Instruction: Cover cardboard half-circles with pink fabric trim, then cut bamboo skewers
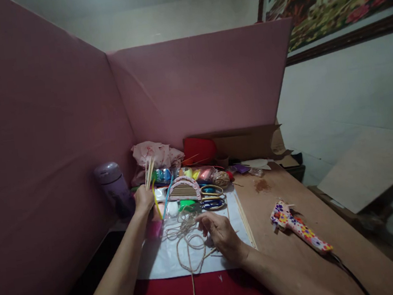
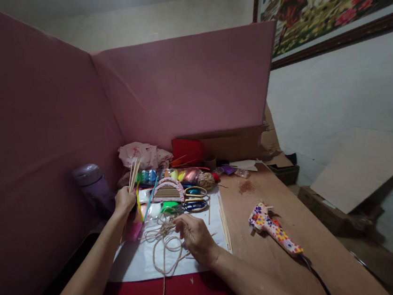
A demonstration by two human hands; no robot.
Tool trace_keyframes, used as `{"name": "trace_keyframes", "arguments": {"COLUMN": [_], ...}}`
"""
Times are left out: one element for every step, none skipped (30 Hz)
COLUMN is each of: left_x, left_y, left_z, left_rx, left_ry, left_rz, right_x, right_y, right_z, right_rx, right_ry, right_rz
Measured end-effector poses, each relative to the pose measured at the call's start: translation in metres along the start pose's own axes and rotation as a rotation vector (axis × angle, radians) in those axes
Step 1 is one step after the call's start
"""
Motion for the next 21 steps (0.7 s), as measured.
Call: {"name": "trace_keyframes", "arguments": {"left_x": [0.002, 0.003, 0.005, 0.008, 0.011, 0.015, 0.019, 0.024, 0.028, 0.031, 0.034, 0.035, 0.035, 0.033, 0.031, 0.028, 0.024, 0.019, 0.015, 0.010, 0.006], "left_y": [0.003, 0.005, 0.008, 0.010, 0.013, 0.016, 0.018, 0.021, 0.023, 0.025, 0.027, 0.029, 0.031, 0.032, 0.033, 0.032, 0.031, 0.028, 0.023, 0.018, 0.011], "left_z": [0.000, 0.000, 0.001, 0.001, 0.001, 0.001, 0.001, 0.002, 0.002, 0.003, 0.004, 0.005, 0.006, 0.008, 0.009, 0.010, 0.010, 0.011, 0.011, 0.010, 0.008], "left_rx": [0.003, 0.002, -0.004, -0.015, -0.032, -0.053, -0.076, -0.098, -0.117, -0.131, -0.141, -0.147, -0.148, -0.143, -0.131, -0.113, -0.088, -0.057, -0.023, 0.013, 0.048], "left_ry": [-0.001, 0.000, 0.004, 0.010, 0.019, 0.032, 0.046, 0.060, 0.073, 0.083, 0.086, 0.086, 0.083, 0.075, 0.063, 0.049, 0.032, 0.012, -0.009, -0.029, -0.048], "left_rz": [-0.015, -0.035, -0.057, -0.082, -0.107, -0.130, -0.151, -0.166, -0.174, -0.176, -0.172, -0.163, -0.152, -0.140, -0.125, -0.108, -0.087, -0.065, -0.040, -0.014, 0.010], "right_x": [0.000, -0.001, -0.001, 0.000, 0.000, 0.001, 0.002, 0.002, 0.003, 0.003, 0.003, 0.003, 0.002, 0.002, 0.003, 0.002, 0.002, 0.003, 0.003, 0.003, 0.004], "right_y": [0.000, 0.000, 0.000, 0.000, 0.000, 0.001, 0.002, 0.003, 0.005, 0.006, 0.008, 0.009, 0.011, 0.012, 0.012, 0.013, 0.013, 0.014, 0.014, 0.014, 0.015], "right_z": [0.000, 0.000, 0.000, 0.000, -0.001, -0.001, -0.001, -0.001, -0.001, -0.001, -0.001, -0.001, -0.001, -0.002, -0.002, -0.002, -0.002, -0.002, -0.002, -0.002, -0.002], "right_rx": [0.001, 0.000, -0.001, -0.004, -0.011, -0.022, -0.034, -0.047, -0.060, -0.071, -0.081, -0.087, -0.092, -0.095, -0.097, -0.099, -0.103, -0.110, -0.117, -0.123, -0.128], "right_ry": [-0.001, -0.003, -0.002, 0.003, 0.011, 0.021, 0.032, 0.039, 0.044, 0.047, 0.049, 0.051, 0.053, 0.055, 0.056, 0.053, 0.051, 0.052, 0.052, 0.054, 0.056], "right_rz": [-0.002, -0.007, -0.013, -0.023, -0.035, -0.050, -0.068, -0.084, -0.099, -0.112, -0.123, -0.132, -0.138, -0.143, -0.147, -0.148, -0.149, -0.149, -0.150, -0.152, -0.156]}}
Point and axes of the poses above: each hand's wrist, its own z-axis towards the middle knuckle, its own x-axis out of the palm, y = z × x, the point moved 9 cm from there along z, towards the middle knuckle, and after that the axes turned 14 degrees about -y, right-handed, at the moved point
